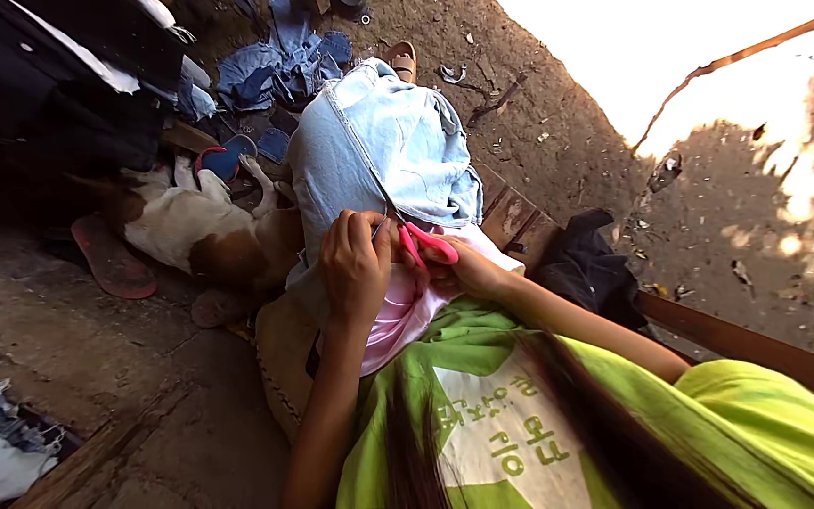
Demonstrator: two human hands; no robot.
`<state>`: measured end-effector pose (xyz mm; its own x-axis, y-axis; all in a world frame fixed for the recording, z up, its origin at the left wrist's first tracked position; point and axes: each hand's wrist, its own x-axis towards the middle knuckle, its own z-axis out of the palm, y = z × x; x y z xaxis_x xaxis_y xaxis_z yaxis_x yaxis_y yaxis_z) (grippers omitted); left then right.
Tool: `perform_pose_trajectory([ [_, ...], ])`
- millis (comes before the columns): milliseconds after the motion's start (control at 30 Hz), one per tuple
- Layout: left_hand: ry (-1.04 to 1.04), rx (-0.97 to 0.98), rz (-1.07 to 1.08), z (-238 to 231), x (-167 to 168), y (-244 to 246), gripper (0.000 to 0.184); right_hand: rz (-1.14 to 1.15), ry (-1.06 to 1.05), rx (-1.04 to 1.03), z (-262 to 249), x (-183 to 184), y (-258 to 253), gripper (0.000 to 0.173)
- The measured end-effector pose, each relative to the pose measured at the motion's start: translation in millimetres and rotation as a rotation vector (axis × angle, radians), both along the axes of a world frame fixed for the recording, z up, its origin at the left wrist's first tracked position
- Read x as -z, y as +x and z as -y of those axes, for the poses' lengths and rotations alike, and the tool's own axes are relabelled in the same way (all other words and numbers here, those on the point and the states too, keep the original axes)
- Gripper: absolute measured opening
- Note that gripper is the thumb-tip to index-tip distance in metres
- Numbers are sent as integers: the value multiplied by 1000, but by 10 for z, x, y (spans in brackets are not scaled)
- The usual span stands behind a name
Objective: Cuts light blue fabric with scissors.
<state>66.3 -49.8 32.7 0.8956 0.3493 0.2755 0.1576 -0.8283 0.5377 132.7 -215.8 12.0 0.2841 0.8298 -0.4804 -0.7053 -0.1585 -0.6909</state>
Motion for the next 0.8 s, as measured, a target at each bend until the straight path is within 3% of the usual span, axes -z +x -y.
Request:
perform_pose_trajectory([
  [200, 11, -19, 2, 28, 34, 20, 21, 29, 20, 30, 6, 43, -79, 38],
  [433, 31, -24, 17, 31, 52, 44, 20, 169, 58, 55, 33, 59, -93, 36],
  [800, 25, -8, 25, 26, 59, 60, 20, 141, -6, 45, -2, 6, -68, 29],
])
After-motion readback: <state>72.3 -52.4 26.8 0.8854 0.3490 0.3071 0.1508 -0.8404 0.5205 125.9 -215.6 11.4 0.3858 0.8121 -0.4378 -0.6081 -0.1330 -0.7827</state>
